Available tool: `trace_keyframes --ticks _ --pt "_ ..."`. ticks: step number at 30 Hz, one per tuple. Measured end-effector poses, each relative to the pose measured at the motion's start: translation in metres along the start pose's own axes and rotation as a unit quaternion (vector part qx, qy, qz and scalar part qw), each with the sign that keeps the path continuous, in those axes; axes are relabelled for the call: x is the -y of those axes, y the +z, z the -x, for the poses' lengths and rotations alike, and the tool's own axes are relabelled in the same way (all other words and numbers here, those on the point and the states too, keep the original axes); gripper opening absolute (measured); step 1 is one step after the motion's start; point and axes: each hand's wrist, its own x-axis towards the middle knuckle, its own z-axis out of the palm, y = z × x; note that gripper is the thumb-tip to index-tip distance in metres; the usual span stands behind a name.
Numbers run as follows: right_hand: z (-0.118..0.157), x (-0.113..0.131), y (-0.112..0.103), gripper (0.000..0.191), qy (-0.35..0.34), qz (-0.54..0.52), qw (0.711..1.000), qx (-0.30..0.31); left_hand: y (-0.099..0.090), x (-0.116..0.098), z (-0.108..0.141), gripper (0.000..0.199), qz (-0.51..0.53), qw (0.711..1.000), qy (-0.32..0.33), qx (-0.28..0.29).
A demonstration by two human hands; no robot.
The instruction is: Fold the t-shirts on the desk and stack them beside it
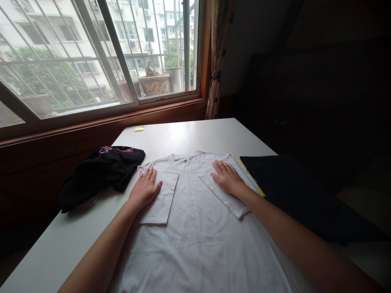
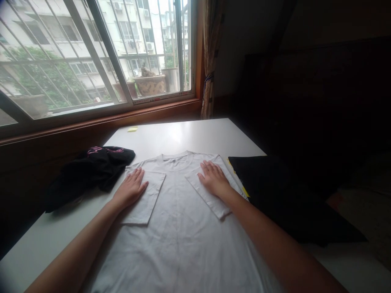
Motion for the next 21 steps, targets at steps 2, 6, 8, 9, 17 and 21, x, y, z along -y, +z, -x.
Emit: trace_keyframes --ticks 2,6,8,9,17,21 --pt "-0.011 0.001 0.0 0.061 0.006 -0.004 1.0 0.011 0.0 0.004 -0.008 0.07 -0.004 1.0 -0.006 0.005" --pt "-0.032 0.001 0.0 0.063 0.013 -0.015 0.999 0.033 0.0 0.011 -0.026 0.071 -0.009 0.999 -0.023 0.02" --pt "-0.042 0.001 0.001 0.063 0.014 -0.017 0.999 0.039 0.0 0.014 -0.034 0.072 -0.009 0.999 -0.03 0.026" --pt "-0.047 0.0 0.001 0.063 0.014 -0.018 0.999 0.042 0.0 0.016 -0.038 0.072 -0.008 0.999 -0.031 0.028" --pt "-0.085 -0.004 0.007 0.066 0.012 -0.022 0.998 0.059 0.003 0.028 -0.065 0.074 -0.007 0.998 -0.04 0.044" --pt "-0.1 -0.007 0.01 0.068 0.009 -0.023 0.998 0.064 0.002 0.03 -0.077 0.075 -0.007 0.998 -0.047 0.049"
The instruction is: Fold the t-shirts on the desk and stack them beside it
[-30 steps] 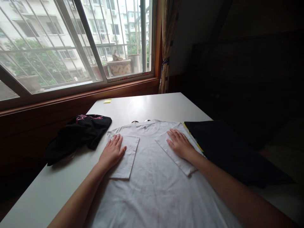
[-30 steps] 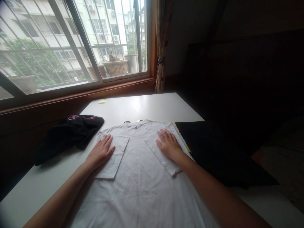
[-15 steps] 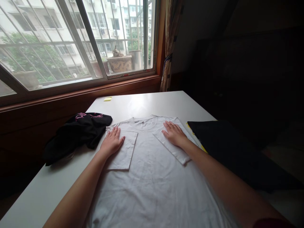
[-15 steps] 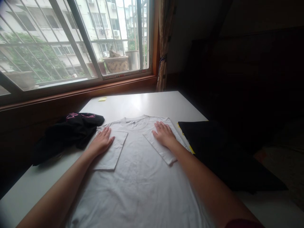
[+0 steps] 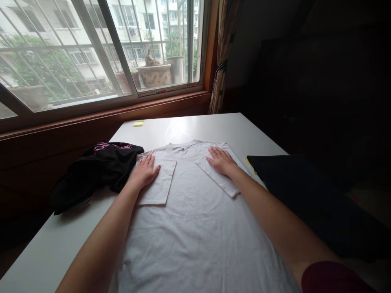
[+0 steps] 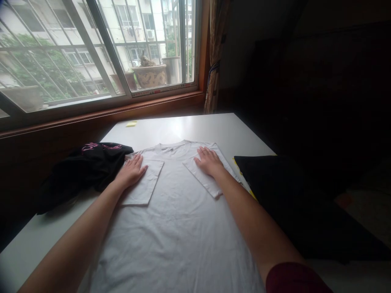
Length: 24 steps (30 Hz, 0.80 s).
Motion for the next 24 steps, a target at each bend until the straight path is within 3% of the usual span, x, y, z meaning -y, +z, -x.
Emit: trace_keyframes --ticks 11,24 --pt "-0.023 -0.006 -0.001 0.068 0.0 0.006 1.0 0.003 -0.004 -0.002 -0.018 0.077 -0.001 1.0 -0.018 0.018" --pt "-0.012 -0.007 -0.003 0.069 -0.011 0.012 1.0 0.01 -0.007 -0.01 -0.004 0.076 0.003 0.999 -0.033 0.022"
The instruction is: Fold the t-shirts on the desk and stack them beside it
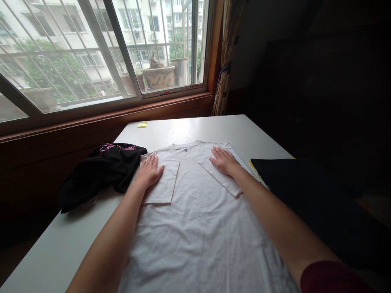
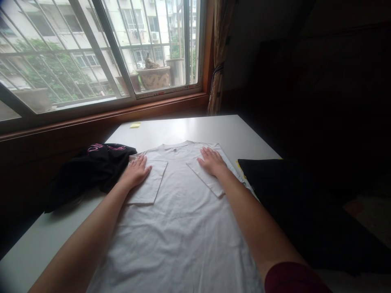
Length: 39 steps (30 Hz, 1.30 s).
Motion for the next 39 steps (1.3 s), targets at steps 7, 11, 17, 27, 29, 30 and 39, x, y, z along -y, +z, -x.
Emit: trace_keyframes --ticks 7,11,17,27,29,30,39 --pt "0.022 0.003 -0.002 0.069 -0.009 0.005 1.0 0.0 0.004 -0.007 0.027 0.074 -0.007 1.0 -0.007 -0.018" --pt "0.037 0.008 -0.004 0.069 -0.024 0.007 1.0 0.003 0.006 -0.015 0.058 0.072 -0.012 0.999 -0.02 -0.032" --pt "0.067 0.023 -0.004 0.068 -0.068 0.01 0.998 0.012 0.006 -0.025 0.123 0.073 -0.032 0.997 -0.056 -0.03" --pt "0.1 0.073 -0.004 0.071 -0.174 -0.014 0.984 0.028 0.017 -0.006 0.246 0.077 -0.07 0.993 -0.092 -0.031" --pt "0.098 0.082 -0.007 0.07 -0.187 -0.021 0.981 0.034 0.019 -0.005 0.263 0.078 -0.065 0.992 -0.096 -0.04" --pt "0.096 0.086 -0.008 0.07 -0.194 -0.024 0.98 0.037 0.02 -0.005 0.27 0.078 -0.061 0.992 -0.098 -0.043" --pt "0.072 0.103 -0.004 0.071 -0.235 -0.038 0.971 0.035 0.012 -0.006 0.291 0.081 -0.046 0.99 -0.129 -0.032"
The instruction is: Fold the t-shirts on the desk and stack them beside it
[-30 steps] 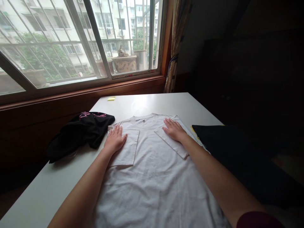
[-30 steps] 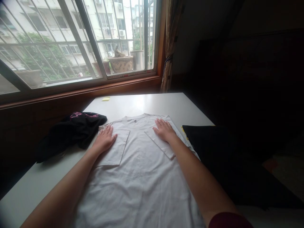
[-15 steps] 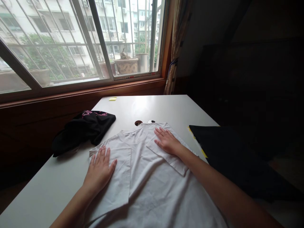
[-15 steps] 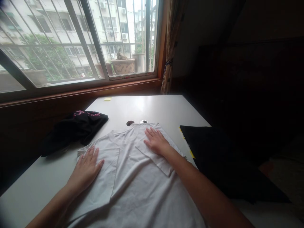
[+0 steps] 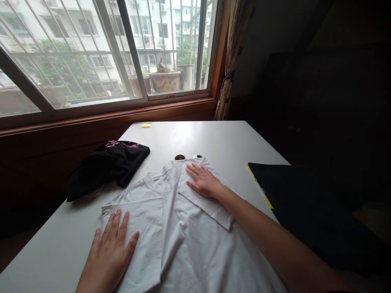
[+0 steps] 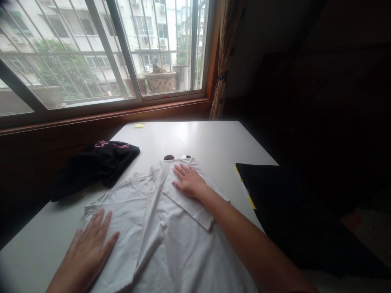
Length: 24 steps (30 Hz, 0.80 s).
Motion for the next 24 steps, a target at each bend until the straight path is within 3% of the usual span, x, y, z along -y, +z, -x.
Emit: trace_keyframes --ticks 7,13,19,24 --pt "-0.03 -0.005 0.0 0.071 -0.009 -0.007 1.0 0.018 -0.001 0.028 0.009 0.081 -0.006 0.999 -0.019 0.034" --pt "-0.06 -0.003 0.003 0.072 -0.035 -0.013 0.999 0.016 0.005 0.043 0.007 0.08 0.008 0.999 -0.024 0.026" --pt "-0.086 -0.005 0.003 0.072 -0.044 -0.02 0.999 0.008 0.011 0.043 -0.006 0.083 0.014 0.996 -0.085 -0.015" --pt "-0.08 0.002 -0.001 0.063 -0.041 -0.004 0.999 -0.033 0.01 0.037 -0.009 0.08 0.033 0.993 -0.108 -0.019"
